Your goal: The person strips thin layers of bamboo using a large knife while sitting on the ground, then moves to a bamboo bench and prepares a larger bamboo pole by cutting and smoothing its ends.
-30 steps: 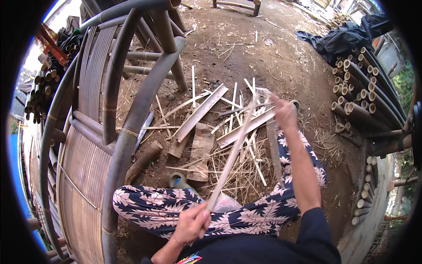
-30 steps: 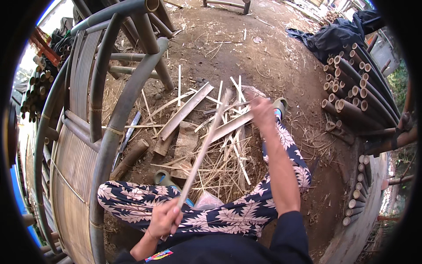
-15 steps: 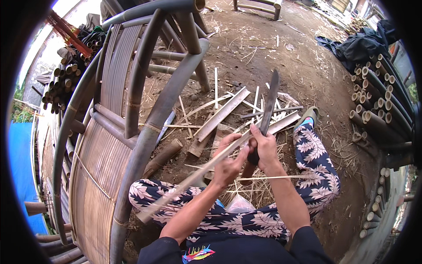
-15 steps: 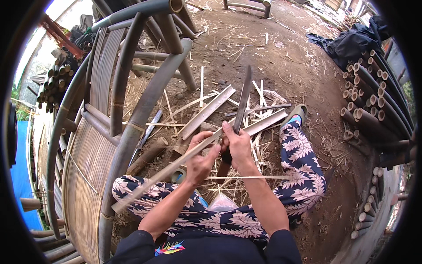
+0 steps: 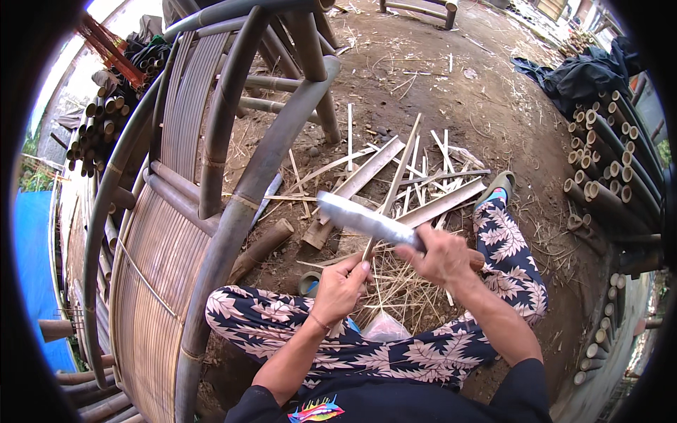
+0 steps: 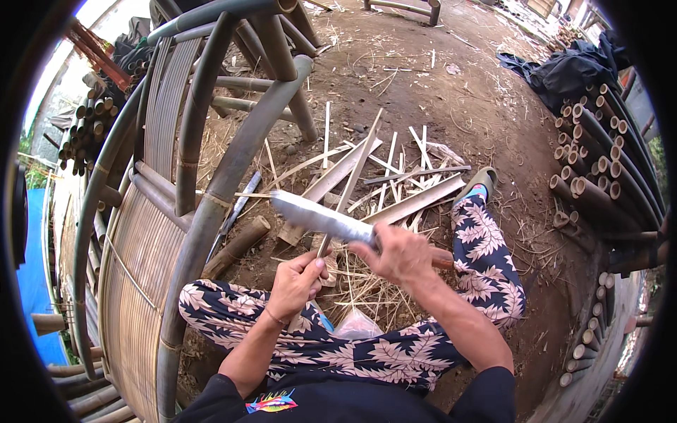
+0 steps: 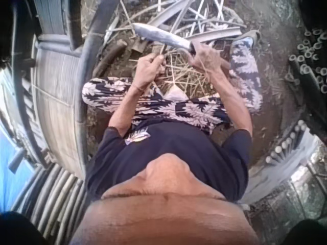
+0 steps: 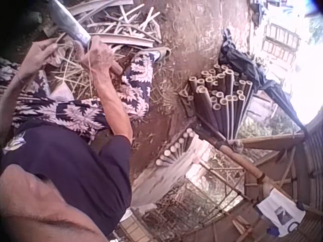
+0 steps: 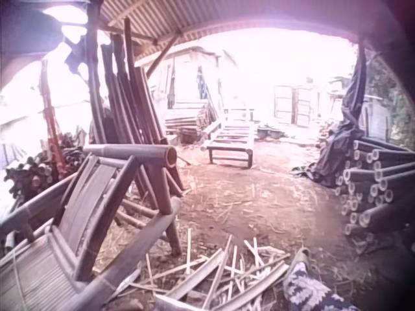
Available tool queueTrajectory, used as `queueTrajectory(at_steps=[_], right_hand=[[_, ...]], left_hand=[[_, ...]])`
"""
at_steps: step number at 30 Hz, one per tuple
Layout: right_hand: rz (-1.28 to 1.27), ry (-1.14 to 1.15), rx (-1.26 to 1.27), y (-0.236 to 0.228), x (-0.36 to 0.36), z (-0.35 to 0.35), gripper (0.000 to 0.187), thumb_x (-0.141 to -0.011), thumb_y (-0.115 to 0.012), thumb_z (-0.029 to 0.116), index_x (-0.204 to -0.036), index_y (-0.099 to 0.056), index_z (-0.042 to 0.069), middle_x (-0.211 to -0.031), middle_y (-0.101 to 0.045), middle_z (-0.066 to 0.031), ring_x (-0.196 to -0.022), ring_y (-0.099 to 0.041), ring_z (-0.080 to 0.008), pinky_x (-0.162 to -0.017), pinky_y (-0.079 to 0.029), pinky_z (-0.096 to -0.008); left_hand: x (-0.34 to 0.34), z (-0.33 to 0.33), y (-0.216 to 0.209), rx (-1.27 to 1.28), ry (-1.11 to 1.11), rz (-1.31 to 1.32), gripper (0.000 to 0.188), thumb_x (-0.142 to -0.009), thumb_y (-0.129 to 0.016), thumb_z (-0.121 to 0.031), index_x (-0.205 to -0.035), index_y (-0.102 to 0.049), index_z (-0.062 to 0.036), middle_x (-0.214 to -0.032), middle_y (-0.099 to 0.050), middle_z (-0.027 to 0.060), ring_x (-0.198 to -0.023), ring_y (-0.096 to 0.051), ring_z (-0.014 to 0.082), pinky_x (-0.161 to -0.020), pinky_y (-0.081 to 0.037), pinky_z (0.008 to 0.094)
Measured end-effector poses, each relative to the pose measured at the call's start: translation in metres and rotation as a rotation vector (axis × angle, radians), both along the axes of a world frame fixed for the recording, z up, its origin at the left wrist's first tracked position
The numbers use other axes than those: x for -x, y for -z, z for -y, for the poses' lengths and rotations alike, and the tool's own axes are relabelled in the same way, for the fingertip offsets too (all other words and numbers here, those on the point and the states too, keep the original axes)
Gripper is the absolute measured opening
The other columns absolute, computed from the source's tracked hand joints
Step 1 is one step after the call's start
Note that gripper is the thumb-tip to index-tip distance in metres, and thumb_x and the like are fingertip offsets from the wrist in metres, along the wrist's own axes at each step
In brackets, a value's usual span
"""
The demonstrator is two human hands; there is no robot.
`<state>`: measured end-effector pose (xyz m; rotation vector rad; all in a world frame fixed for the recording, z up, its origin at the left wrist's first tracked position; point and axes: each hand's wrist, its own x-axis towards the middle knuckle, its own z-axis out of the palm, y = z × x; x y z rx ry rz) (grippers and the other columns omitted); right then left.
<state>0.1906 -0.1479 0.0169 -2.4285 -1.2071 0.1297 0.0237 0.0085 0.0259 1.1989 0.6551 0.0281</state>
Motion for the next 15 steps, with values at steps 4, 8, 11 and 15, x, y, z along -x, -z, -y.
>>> queueTrajectory(at_steps=[4, 8, 11, 15], right_hand=[[0.023, -0.004, -0.098, 0.015, 0.006, -0.008, 0.070, -0.087, -0.044, 0.074, -0.078, -0.056, 0.006, -0.060, -0.060, -0.0143, -0.055, -0.064, -0.0304, -0.050, -0.050, -0.0435], [0.029, 0.056, -0.034, 0.016, -0.020, -0.008, 0.073, -0.088, -0.039, 0.077, -0.075, -0.055, 0.007, -0.058, -0.059, -0.0099, -0.050, -0.061, -0.0251, -0.047, -0.049, -0.0418], [0.018, 0.172, 0.079, 0.007, -0.067, 0.008, 0.072, -0.089, -0.040, 0.075, -0.075, -0.055, 0.006, -0.057, -0.059, -0.0108, -0.050, -0.060, -0.0257, -0.048, -0.048, -0.0429], [0.068, 0.203, 0.110, 0.017, -0.073, 0.025, 0.071, -0.091, -0.040, 0.073, -0.082, -0.061, 0.006, -0.059, -0.060, -0.0114, -0.052, -0.060, -0.0278, -0.051, -0.048, -0.0429]], left_hand=[[0.001, 0.006, -0.004, -0.272, 0.019, 0.024, 0.020, -0.100, -0.054, -0.014, -0.105, -0.064, 0.0025, -0.072, -0.056, -0.0022, -0.052, -0.040, 0.0003, -0.044, -0.029, 0.0173], [0.014, 0.012, -0.008, -0.135, -0.036, -0.002, 0.026, -0.100, -0.053, -0.011, -0.121, -0.063, 0.0009, -0.073, -0.054, -0.0027, -0.053, -0.039, 0.0000, -0.044, -0.029, 0.0174], [0.043, 0.020, -0.008, -0.135, 0.037, -0.044, 0.032, -0.099, -0.053, -0.009, -0.129, -0.059, -0.0009, -0.075, -0.055, -0.0023, -0.054, -0.040, 0.0003, -0.046, -0.031, 0.0169], [0.073, 0.026, -0.013, -0.147, 0.101, -0.115, 0.031, -0.099, -0.053, -0.008, -0.128, -0.060, 0.0002, -0.073, -0.055, -0.0018, -0.056, -0.043, 0.0015, -0.049, -0.036, 0.0175]])
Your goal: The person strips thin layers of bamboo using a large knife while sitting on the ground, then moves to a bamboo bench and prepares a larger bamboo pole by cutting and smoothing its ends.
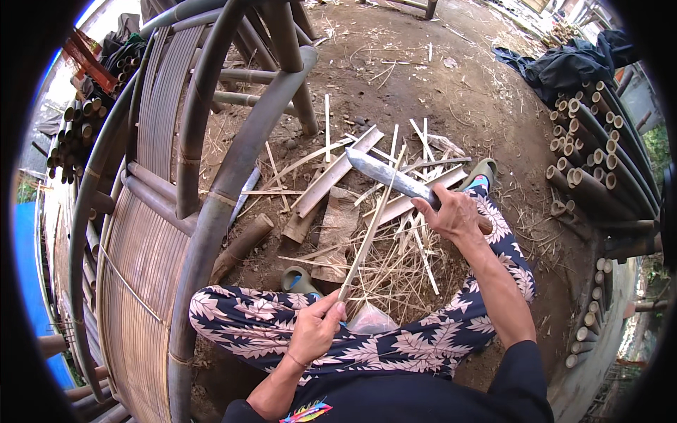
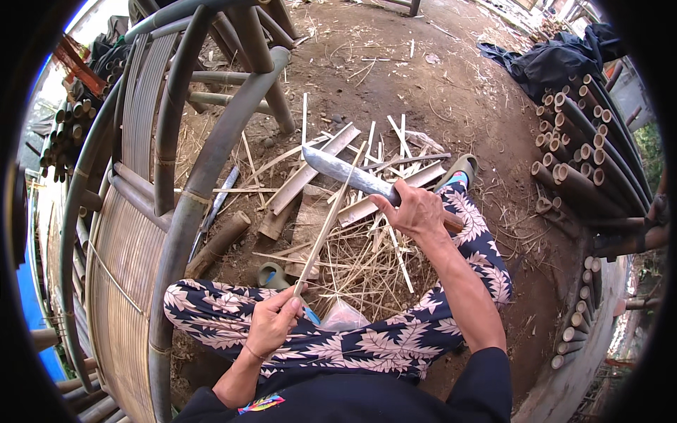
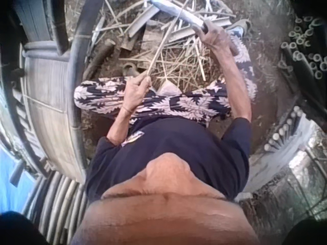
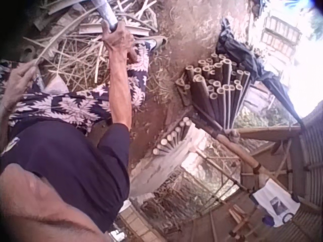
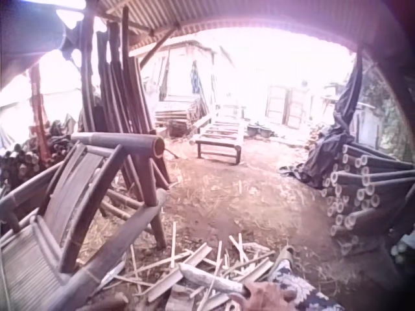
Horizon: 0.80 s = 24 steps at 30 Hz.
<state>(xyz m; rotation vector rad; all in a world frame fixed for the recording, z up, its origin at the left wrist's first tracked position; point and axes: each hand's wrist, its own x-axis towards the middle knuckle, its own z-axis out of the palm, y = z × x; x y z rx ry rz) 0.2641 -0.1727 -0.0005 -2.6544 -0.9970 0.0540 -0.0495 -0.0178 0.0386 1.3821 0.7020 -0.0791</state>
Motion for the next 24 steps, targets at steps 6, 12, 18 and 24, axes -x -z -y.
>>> queueTrajectory(at_steps=[6, 12, 18, 24], right_hand=[[-0.152, 0.370, -0.204, -0.027, -0.074, 0.049, 0.076, -0.092, -0.033, 0.075, -0.078, -0.059, 0.005, -0.062, -0.060, -0.0117, -0.057, -0.061, -0.0258, -0.054, -0.050, -0.0438], [-0.074, -0.186, -0.214, -0.023, 0.072, -0.021, 0.068, -0.091, -0.042, 0.072, -0.082, -0.057, 0.007, -0.060, -0.058, -0.0089, -0.052, -0.061, -0.0223, -0.047, -0.051, -0.0384], [0.006, -0.075, -0.312, -0.007, 0.057, -0.024, 0.070, -0.089, -0.037, 0.076, -0.075, -0.053, 0.009, -0.050, -0.051, -0.0064, -0.044, -0.058, -0.0215, -0.039, -0.046, -0.0379], [-0.093, 0.380, -0.213, -0.014, -0.067, 0.036, 0.083, -0.089, -0.031, 0.079, -0.083, -0.064, 0.003, -0.054, -0.054, -0.0068, -0.052, -0.056, -0.0184, -0.049, -0.044, -0.0355]], left_hand=[[0.063, -0.003, 0.004, 0.171, -0.014, -0.116, 0.029, -0.102, -0.049, -0.015, -0.123, -0.061, 0.0026, -0.070, -0.058, 0.0011, -0.053, -0.048, 0.0037, -0.046, -0.039, 0.0187], [-0.073, -0.025, -0.006, 0.287, -0.088, 0.121, 0.031, -0.105, -0.045, -0.023, -0.112, -0.060, 0.0026, -0.065, -0.057, 0.0013, -0.044, -0.044, 0.0039, -0.039, -0.033, 0.0193], [-0.059, -0.003, -0.004, 0.219, -0.031, 0.150, 0.027, -0.104, -0.046, -0.021, -0.102, -0.061, 0.0019, -0.062, -0.054, 0.0003, -0.044, -0.042, 0.0039, -0.039, -0.032, 0.0199], [0.014, 0.016, -0.012, 0.247, 0.081, 0.048, 0.027, -0.103, -0.049, -0.019, -0.100, -0.063, 0.0029, -0.060, -0.054, -0.0002, -0.044, -0.042, 0.0030, -0.040, -0.031, 0.0187]])
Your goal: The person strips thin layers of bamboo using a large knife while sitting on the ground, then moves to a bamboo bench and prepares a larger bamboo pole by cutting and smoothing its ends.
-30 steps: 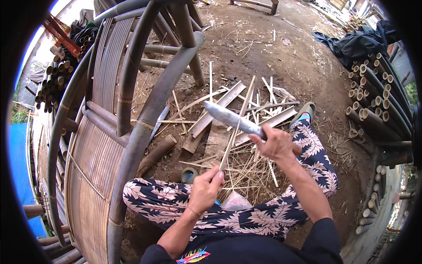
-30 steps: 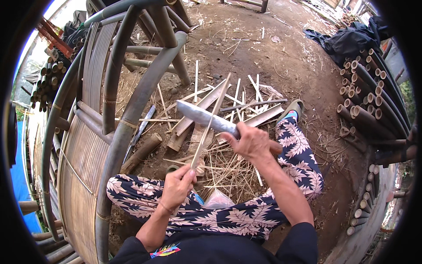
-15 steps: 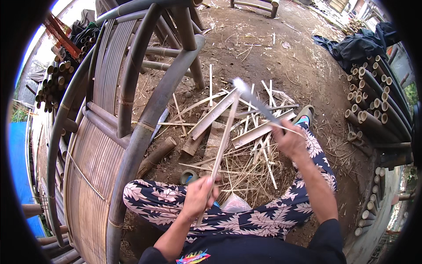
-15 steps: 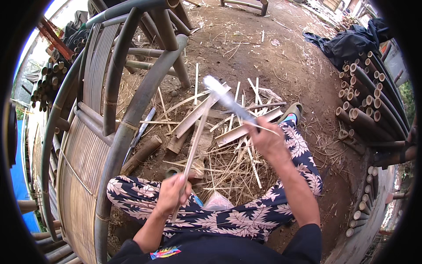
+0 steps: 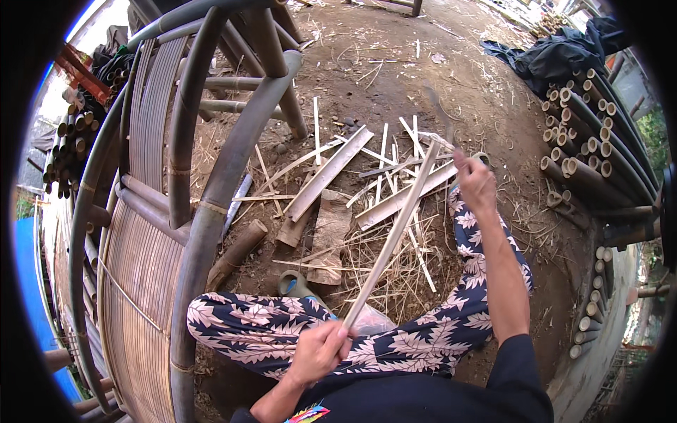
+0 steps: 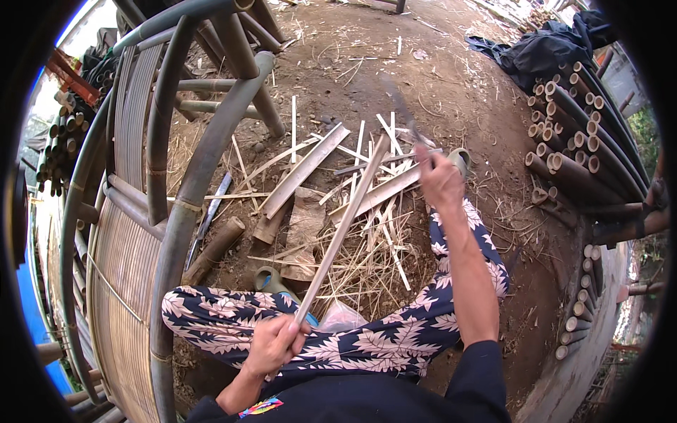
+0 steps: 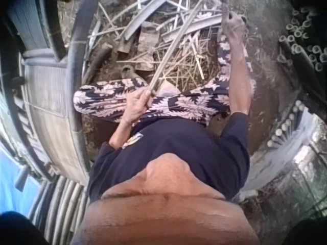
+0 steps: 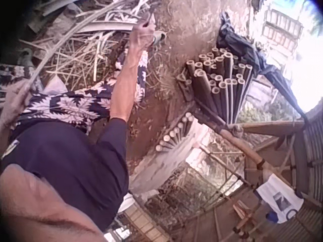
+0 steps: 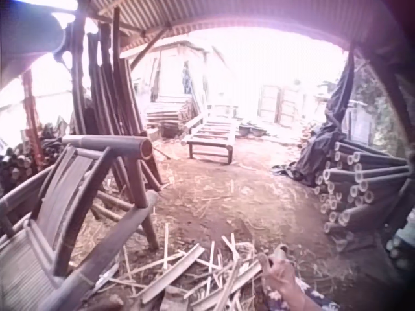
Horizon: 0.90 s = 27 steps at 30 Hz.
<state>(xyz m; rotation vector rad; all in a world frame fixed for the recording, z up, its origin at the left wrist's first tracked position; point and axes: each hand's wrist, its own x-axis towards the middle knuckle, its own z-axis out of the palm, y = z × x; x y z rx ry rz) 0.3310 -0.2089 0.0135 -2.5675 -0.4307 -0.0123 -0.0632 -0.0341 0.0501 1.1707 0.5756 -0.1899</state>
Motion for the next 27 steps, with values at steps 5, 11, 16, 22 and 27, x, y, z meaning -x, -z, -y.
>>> queueTrajectory(at_steps=[5, 11, 16, 22, 27], right_hand=[[-0.072, -0.105, -0.179, -0.021, 0.018, 0.002, 0.077, -0.093, -0.031, 0.074, -0.081, -0.060, 0.003, -0.062, -0.051, -0.0051, -0.053, -0.048, -0.0174, -0.048, -0.039, -0.0367], [-0.124, -0.539, -0.104, -0.014, 0.162, -0.052, 0.070, -0.092, -0.037, 0.073, -0.083, -0.057, 0.006, -0.055, -0.055, -0.0074, -0.047, -0.059, -0.0219, -0.044, -0.050, -0.0365], [0.064, -0.540, -0.109, 0.013, 0.176, -0.065, 0.071, -0.090, -0.038, 0.075, -0.079, -0.054, 0.007, -0.056, -0.058, -0.0114, -0.047, -0.061, -0.0253, -0.044, -0.049, -0.0391], [0.040, -0.421, -0.072, 0.006, 0.134, -0.073, 0.072, -0.090, -0.035, 0.076, -0.073, -0.053, 0.008, -0.050, -0.053, -0.0090, -0.045, -0.059, -0.0237, -0.043, -0.048, -0.0383], [-0.045, -0.260, -0.081, 0.012, 0.077, -0.062, 0.078, -0.088, -0.029, 0.081, -0.072, -0.054, 0.009, -0.053, -0.049, -0.0018, -0.044, -0.050, -0.0139, -0.040, -0.042, -0.0352]], left_hand=[[-0.006, -0.028, 0.015, 0.019, -0.242, -0.028, 0.024, -0.102, -0.051, -0.020, -0.109, -0.059, 0.0010, -0.071, -0.057, 0.0019, -0.048, -0.048, 0.0043, -0.040, -0.035, 0.0180], [-0.087, -0.042, 0.009, 0.103, -0.318, 0.162, 0.021, -0.104, -0.047, -0.022, -0.111, -0.054, -0.0034, -0.078, -0.059, 0.0048, -0.048, -0.046, 0.0047, -0.040, -0.036, 0.0182], [-0.081, -0.034, 0.000, 0.090, -0.265, 0.122, 0.032, -0.105, -0.045, -0.023, -0.127, -0.055, -0.0019, -0.070, -0.054, 0.0021, -0.044, -0.038, 0.0033, -0.039, -0.031, 0.0178], [-0.044, -0.020, -0.009, 0.068, -0.219, 0.049, 0.039, -0.105, -0.045, -0.024, -0.136, -0.051, -0.0002, -0.067, -0.050, 0.0008, -0.044, -0.037, 0.0028, -0.040, -0.031, 0.0172], [0.014, -0.007, -0.007, 0.096, -0.147, 0.000, 0.039, -0.104, -0.044, -0.021, -0.136, -0.050, 0.0019, -0.065, -0.051, 0.0018, -0.044, -0.039, 0.0028, -0.040, -0.031, 0.0173]])
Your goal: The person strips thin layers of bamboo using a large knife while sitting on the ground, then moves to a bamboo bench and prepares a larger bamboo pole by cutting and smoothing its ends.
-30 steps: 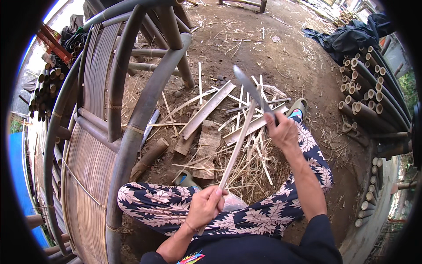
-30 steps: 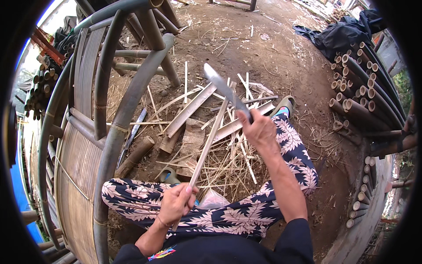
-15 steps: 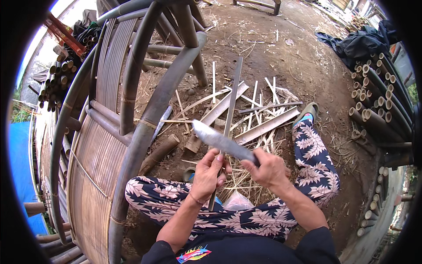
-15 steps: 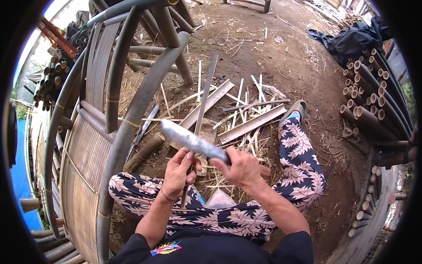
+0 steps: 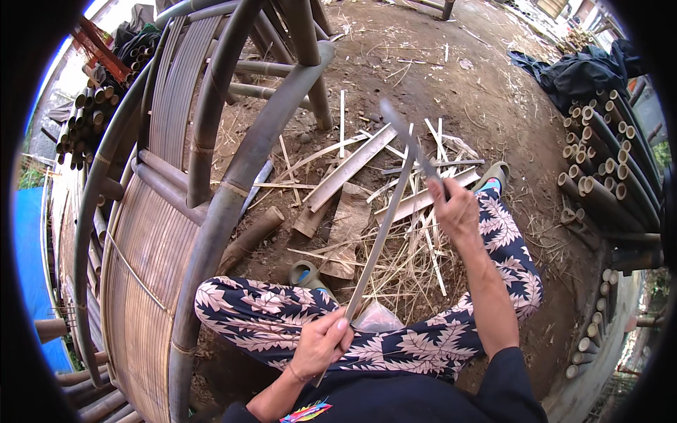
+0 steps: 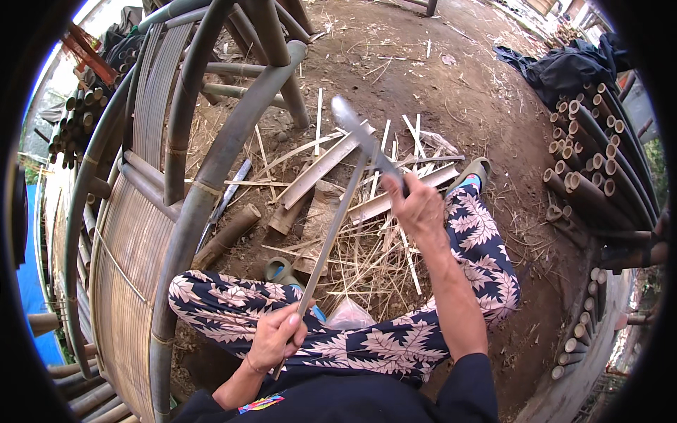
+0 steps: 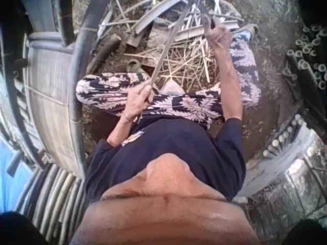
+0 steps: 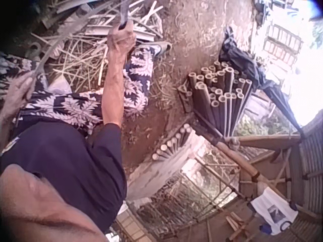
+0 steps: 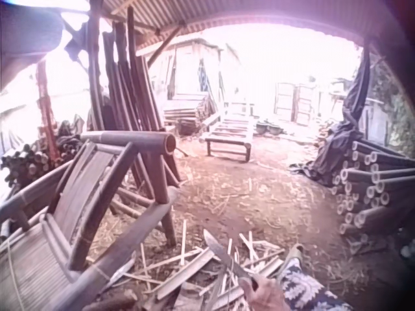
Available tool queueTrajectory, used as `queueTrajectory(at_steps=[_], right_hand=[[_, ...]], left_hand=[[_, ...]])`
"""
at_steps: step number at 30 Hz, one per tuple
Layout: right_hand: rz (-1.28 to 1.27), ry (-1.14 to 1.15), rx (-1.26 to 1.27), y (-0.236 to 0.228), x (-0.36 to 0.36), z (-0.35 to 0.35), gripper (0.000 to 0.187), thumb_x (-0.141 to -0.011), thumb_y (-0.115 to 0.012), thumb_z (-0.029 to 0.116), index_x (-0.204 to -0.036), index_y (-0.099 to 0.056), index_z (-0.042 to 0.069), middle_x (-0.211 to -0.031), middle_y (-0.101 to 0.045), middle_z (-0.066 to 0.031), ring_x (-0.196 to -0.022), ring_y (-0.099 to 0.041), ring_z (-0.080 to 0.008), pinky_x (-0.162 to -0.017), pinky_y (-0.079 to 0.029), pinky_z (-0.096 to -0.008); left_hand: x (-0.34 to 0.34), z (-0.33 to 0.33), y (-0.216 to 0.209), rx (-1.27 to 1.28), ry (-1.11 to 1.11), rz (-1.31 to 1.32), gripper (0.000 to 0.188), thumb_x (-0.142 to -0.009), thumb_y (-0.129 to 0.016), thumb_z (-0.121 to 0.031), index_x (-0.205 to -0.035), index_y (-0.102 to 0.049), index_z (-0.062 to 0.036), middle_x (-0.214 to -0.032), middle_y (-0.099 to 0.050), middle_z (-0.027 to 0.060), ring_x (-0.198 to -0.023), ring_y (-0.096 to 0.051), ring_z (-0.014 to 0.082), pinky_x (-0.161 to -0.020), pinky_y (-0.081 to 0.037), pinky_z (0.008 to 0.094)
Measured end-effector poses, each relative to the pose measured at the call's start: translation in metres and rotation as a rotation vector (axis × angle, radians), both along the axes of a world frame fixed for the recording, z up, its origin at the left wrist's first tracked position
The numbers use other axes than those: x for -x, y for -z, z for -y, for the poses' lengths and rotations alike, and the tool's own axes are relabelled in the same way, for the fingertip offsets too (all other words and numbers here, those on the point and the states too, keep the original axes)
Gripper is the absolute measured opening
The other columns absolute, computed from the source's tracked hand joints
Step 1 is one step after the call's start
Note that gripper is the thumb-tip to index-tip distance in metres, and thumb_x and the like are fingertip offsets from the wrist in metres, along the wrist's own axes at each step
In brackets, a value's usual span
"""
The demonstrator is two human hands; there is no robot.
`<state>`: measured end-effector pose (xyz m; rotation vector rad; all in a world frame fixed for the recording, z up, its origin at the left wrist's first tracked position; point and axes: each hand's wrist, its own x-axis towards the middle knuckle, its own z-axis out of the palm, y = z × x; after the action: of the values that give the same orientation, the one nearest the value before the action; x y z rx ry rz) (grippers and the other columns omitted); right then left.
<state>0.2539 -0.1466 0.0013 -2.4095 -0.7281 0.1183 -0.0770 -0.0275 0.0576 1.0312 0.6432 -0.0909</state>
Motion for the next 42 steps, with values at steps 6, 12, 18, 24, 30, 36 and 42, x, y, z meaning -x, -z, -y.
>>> queueTrajectory(at_steps=[6, 12, 18, 24, 30, 36, 42], right_hand=[[-0.033, 0.009, -0.023, -0.024, -0.009, 0.007, 0.079, -0.091, -0.034, 0.075, -0.081, -0.063, 0.003, -0.055, -0.056, -0.0093, -0.052, -0.059, -0.0248, -0.046, -0.046, -0.0388], [0.141, -0.380, 0.076, -0.004, 0.109, -0.013, 0.067, -0.091, -0.042, 0.072, -0.080, -0.056, 0.007, -0.059, -0.056, -0.0089, -0.049, -0.059, -0.0225, -0.045, -0.048, -0.0384], [0.116, -0.259, 0.096, 0.005, 0.078, -0.012, 0.069, -0.090, -0.044, 0.072, -0.076, -0.055, 0.005, -0.058, -0.058, -0.0131, -0.051, -0.062, -0.0289, -0.049, -0.050, -0.0430], [-0.073, -0.107, 0.275, 0.015, 0.027, 0.005, 0.068, -0.092, -0.041, 0.072, -0.078, -0.058, 0.008, -0.052, -0.055, -0.0059, -0.048, -0.059, -0.0199, -0.045, -0.048, -0.0386], [0.056, 0.114, 0.039, 0.091, -0.062, 0.045, 0.040, -0.096, -0.053, 0.037, -0.084, -0.064, 0.001, -0.078, -0.070, -0.0155, -0.068, -0.067, -0.0316, -0.064, -0.051, -0.0458], [-0.444, 0.292, -0.352, 0.030, -0.089, 0.057, 0.063, -0.095, -0.041, 0.068, -0.064, -0.047, 0.013, -0.053, -0.036, 0.0035, -0.046, -0.034, -0.0092, -0.043, -0.032, -0.0298], [-0.639, 0.114, -0.265, 0.082, -0.040, 0.029, 0.059, -0.095, -0.045, 0.063, -0.072, -0.049, 0.010, -0.047, -0.039, 0.0005, -0.034, -0.040, -0.0118, -0.033, -0.034, -0.0268]], left_hand=[[-0.001, -0.017, 0.014, -0.189, -0.066, -0.050, 0.038, -0.103, -0.047, -0.017, -0.134, -0.052, 0.0040, -0.066, -0.056, 0.0016, -0.048, -0.043, 0.0019, -0.043, -0.033, 0.0157], [-0.073, -0.037, 0.026, -0.431, -0.170, 0.007, 0.031, -0.099, -0.053, -0.011, -0.124, -0.060, 0.0049, -0.077, -0.061, 0.0024, -0.063, -0.051, 0.0050, -0.054, -0.042, 0.0223], [-0.052, -0.018, 0.035, -0.563, -0.104, -0.022, 0.027, -0.097, -0.054, -0.009, -0.121, -0.063, 0.0026, -0.076, -0.060, 0.0032, -0.069, -0.053, 0.0073, -0.061, -0.044, 0.0245], [-0.008, -0.011, 0.029, -0.618, 0.031, -0.039, 0.030, -0.096, -0.054, -0.007, -0.124, -0.062, 0.0014, -0.072, -0.058, 0.0022, -0.059, -0.049, 0.0053, -0.053, -0.042, 0.0222], [0.044, -0.023, 0.011, -0.715, 0.159, -0.024, 0.033, -0.094, -0.057, -0.005, -0.126, -0.061, 0.0023, -0.075, -0.062, 0.0033, -0.063, -0.053, 0.0080, -0.056, -0.045, 0.0247], [0.140, -0.136, -0.067, -1.072, -0.165, -0.053, 0.027, -0.092, -0.056, 0.001, -0.119, -0.058, -0.0007, -0.087, -0.068, 0.0119, -0.073, -0.064, 0.0164, -0.070, -0.054, 0.0316], [0.248, -0.295, -0.150, -2.313, -0.271, -0.443, 0.008, -0.082, -0.060, -0.003, -0.085, -0.067, -0.0070, -0.095, -0.062, 0.0100, -0.100, -0.055, 0.0282, -0.093, -0.041, 0.0380]])
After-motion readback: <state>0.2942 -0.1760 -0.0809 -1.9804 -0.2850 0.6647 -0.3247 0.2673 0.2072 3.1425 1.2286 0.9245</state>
